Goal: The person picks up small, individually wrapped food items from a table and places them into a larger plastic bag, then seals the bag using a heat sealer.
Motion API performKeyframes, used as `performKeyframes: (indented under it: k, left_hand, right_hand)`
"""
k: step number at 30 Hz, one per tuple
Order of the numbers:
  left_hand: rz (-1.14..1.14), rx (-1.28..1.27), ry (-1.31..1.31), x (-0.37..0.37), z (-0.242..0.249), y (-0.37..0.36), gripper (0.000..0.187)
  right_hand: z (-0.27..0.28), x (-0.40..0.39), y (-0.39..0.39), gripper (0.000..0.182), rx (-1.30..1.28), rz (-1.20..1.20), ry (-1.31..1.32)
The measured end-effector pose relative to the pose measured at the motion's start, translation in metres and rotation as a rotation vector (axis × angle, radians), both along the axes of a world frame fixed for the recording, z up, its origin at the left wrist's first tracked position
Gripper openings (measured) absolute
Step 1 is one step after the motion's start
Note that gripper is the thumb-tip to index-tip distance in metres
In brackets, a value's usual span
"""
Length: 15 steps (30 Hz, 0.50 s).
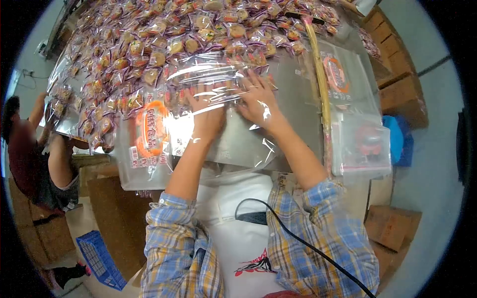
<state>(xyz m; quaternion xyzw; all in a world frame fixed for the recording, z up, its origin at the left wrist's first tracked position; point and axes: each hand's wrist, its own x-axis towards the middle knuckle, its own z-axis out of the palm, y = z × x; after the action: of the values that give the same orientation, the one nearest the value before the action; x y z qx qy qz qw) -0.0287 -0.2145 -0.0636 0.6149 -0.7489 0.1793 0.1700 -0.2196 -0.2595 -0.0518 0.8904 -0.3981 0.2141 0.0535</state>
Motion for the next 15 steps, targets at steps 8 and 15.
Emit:
performKeyframes:
  k: [8, 15]
  left_hand:
    - [0.015, -0.044, 0.065, -0.002, -0.015, 0.001, 0.050]
    - [0.065, -0.006, 0.134, -0.006, -0.007, 0.003, 0.056]
  right_hand:
    - [-0.010, -0.006, -0.002, 0.059, -0.110, 0.003, 0.020]
    - [-0.031, 0.007, -0.010, 0.052, -0.246, -0.114, -0.072]
